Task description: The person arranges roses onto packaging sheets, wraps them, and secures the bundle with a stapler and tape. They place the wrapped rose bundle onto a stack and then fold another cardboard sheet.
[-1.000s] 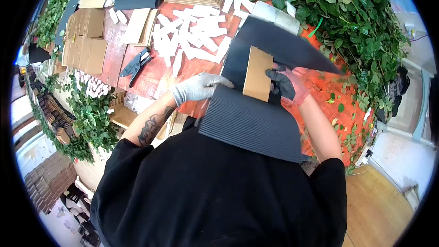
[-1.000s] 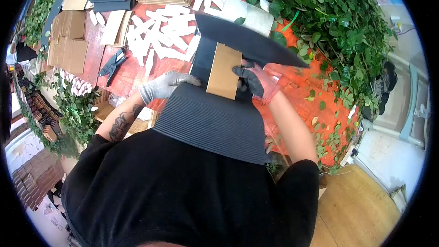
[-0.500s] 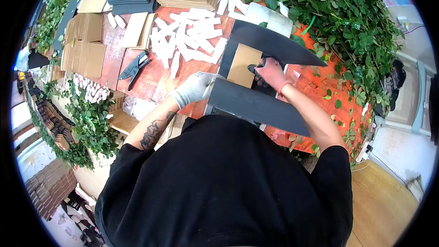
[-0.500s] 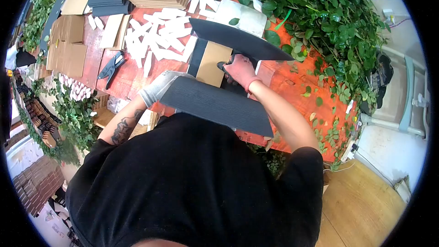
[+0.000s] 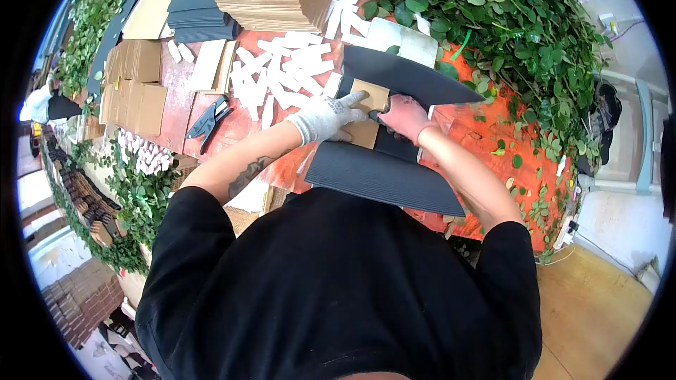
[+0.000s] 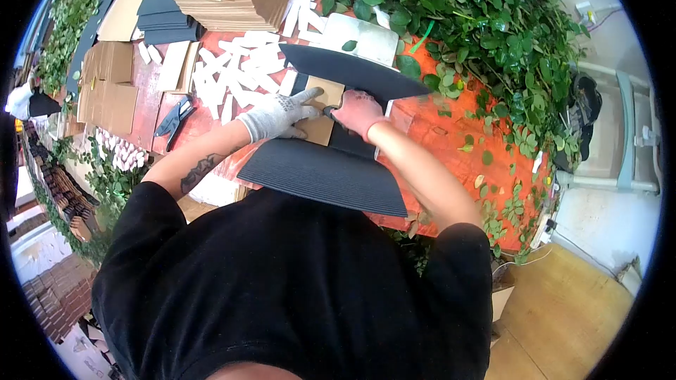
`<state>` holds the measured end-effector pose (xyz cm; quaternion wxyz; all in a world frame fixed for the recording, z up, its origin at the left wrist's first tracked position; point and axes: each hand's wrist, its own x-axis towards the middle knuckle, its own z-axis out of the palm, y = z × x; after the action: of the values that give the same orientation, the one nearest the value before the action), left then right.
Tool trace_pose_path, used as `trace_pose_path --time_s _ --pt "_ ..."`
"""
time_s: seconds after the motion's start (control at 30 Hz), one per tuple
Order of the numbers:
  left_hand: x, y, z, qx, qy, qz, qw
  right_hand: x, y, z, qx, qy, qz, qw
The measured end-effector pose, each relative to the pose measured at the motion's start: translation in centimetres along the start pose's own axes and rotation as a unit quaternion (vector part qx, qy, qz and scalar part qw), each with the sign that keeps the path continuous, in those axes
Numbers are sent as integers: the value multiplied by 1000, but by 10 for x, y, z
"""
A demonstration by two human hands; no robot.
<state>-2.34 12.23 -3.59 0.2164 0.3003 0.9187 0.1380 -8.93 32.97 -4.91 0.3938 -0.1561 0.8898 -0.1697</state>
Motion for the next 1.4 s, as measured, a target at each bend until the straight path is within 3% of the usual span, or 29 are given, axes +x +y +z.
trace_pose_path --time_s 0.03,0.1,0.17,0.27,0.3,0.33,0.37,0.4,0.47,0.5,0.53,0.57,0.6,0.67,0.7,0.73,0.8,0.87,0.93,1.0,1.07,1.2,1.27,1.4 --pt "1 -2 4 -36 7 1 999 -9 -8 -13 84 -89 37 992" --pt "-3 -3 3 -43 11 -5 999 -41 -4 -25 -80 23 -193 978" --pt "-4 -5 3 -64 14 -9 998 -125 -49 -72 80 -47 -235 968" --pt "-6 -5 4 -103 10 -19 994 -210 -75 -74 261 -124 -381 878" --pt "-6 -5 6 -65 20 1 998 -228 -83 -64 -42 23 -375 926" --pt "-7 -6 8 -26 32 21 999 -238 -90 -57 -338 169 -325 867" --pt "-2 -13 16 -1 36 37 999 -233 -94 -53 -392 192 -289 852" --pt "11 -28 37 25 33 74 996 -219 -84 -55 -399 195 -286 849" --pt "44 -70 101 53 23 165 985 -193 -56 -65 -290 245 -172 909" --pt "52 -82 131 -250 10 130 960 -193 -57 -73 -266 283 -207 898" --pt "44 -76 118 -281 26 114 952 -198 -65 -82 -278 300 -205 889" --pt "35 -71 103 -313 43 100 944 -210 -78 -90 -241 138 -223 934" --pt "1 -39 52 -88 90 99 987 -222 -84 -96 -192 -27 -227 954" --pt "2 -36 42 -129 48 98 986 -217 -61 -98 -145 -25 -387 910" --pt "1 -36 44 -118 63 104 986 -218 -66 -111 -123 -70 -341 929" --pt "2 -36 45 -107 76 108 985 -213 -69 -125 -128 -51 -341 930" --pt "-4 -28 31 -101 58 85 990 -195 -76 -160 38 50 -223 973" --pt "-5 -24 25 -92 54 79 991 -148 -60 -197 15 224 -260 939" --pt "-7 -20 14 -113 21 63 991 -66 -19 -229 -145 440 -209 861" --pt "-5 -25 23 -141 44 77 986 -20 -16 -264 -240 464 -134 842" --pt "-8 -22 22 -152 62 71 984 39 7 -287 -364 508 -70 777" --pt "-5 -19 13 -151 45 55 986 95 21 -305 -426 395 13 814" --pt "-4 -13 4 -153 2 16 988 108 23 -306 -424 422 -16 801" --pt "0 -20 14 -131 9 33 991 102 25 -309 -456 402 -28 794"
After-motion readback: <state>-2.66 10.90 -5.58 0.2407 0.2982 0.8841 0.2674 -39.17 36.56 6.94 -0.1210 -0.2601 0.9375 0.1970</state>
